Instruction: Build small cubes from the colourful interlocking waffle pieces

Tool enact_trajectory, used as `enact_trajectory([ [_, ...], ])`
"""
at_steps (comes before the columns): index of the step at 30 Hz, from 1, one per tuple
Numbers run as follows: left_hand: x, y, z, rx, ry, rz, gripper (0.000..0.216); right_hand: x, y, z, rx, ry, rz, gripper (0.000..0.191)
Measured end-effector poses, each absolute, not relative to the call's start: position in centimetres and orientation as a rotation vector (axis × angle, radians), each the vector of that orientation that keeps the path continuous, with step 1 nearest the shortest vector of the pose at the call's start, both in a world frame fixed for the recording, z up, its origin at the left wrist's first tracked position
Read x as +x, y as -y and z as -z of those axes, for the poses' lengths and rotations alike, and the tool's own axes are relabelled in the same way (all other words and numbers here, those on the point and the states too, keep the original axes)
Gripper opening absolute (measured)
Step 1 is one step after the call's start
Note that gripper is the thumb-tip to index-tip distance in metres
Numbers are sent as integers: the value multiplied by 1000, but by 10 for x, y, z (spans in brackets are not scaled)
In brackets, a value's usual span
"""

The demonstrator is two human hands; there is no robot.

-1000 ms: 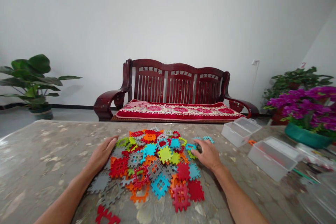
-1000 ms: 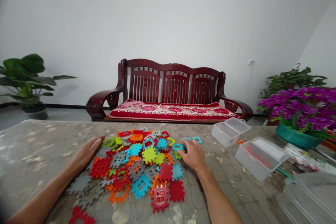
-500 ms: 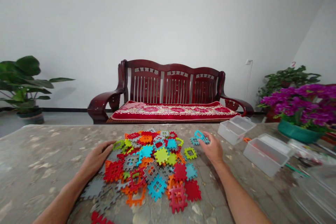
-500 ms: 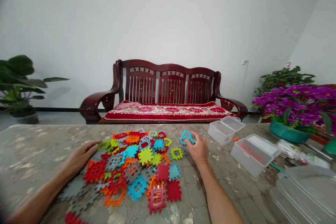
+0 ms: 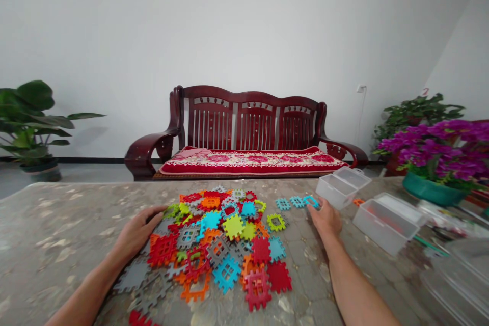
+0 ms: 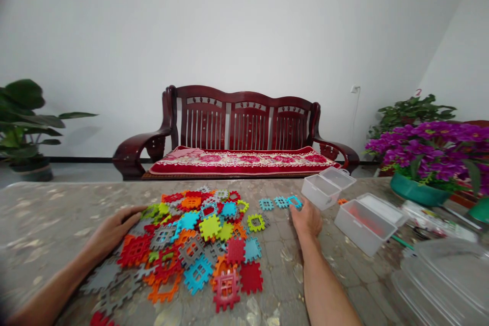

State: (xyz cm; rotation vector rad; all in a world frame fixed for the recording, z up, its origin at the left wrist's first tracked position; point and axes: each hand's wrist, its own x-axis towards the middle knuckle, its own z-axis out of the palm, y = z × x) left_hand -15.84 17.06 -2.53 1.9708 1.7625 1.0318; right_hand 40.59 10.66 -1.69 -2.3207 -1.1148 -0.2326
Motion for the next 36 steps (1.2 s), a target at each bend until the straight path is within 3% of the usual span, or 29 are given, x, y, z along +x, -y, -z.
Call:
enact_trajectory([
  [5,-162,-173,31,1980,-1755,-1039,55,394,-110,13,-2257,1372,359,48],
  [11,-162,-175,32,1991,-1751,-1065,55,376,-120,12,-2308,1661,277,53],
  [24,-164,-177,36,1990,-1748,-1047,52,377,-122,0,-2355,1630,243,51],
  [36,-164,-176,39,1995,-1756,-1051,50,342,-125,1,-2116,1565,186,49],
])
